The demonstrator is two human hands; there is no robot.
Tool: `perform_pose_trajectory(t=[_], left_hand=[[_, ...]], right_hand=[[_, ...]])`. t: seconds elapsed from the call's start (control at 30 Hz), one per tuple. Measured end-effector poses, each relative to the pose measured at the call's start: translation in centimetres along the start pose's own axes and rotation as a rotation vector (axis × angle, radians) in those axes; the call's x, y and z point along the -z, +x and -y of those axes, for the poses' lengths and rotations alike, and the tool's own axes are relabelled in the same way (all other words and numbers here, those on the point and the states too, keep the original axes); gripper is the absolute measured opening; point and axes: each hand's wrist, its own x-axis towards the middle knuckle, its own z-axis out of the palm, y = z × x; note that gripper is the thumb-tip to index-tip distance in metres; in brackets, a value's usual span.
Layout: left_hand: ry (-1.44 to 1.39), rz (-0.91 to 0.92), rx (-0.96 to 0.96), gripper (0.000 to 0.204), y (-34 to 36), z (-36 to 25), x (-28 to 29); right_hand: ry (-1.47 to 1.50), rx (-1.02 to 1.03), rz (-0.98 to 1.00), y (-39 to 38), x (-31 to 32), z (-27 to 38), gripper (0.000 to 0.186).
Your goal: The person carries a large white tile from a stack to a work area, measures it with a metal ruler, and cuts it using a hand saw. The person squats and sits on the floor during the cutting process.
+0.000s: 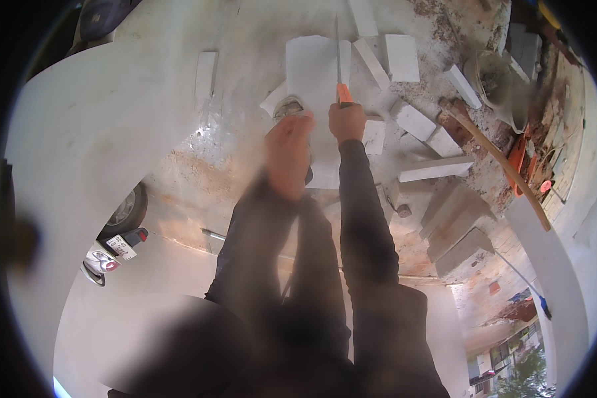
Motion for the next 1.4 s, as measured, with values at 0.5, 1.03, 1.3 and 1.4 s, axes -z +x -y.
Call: perform_pose_trajectory(t=[0.5, 1.03, 1.3, 1.4], left_hand=[[0.018, -0.013, 0.036, 0.03, -0.2, 1.2, 2.1], [0.055, -0.069, -0.057, 0.03, -0.2, 0.9, 2.9], [0.067, 0.076, 0.004, 0.029, -2.3, 1.8, 0.0], [0.069, -0.028, -0.016, 0.029, -0.7, 0.9, 2.1]], right_hand=[[-0.001, -0.043, 0.099, -8.1, -0.1, -1.4, 0.025], [0.179, 0.125, 0.045, -16.1, 0.7, -4.2, 0.022], [0.034, -0.123, 0.145, -0.5, 0.4, 1.3, 0.025], [0.12, 0.049, 0.122, -14.2, 0.1, -4.9, 0.029]])
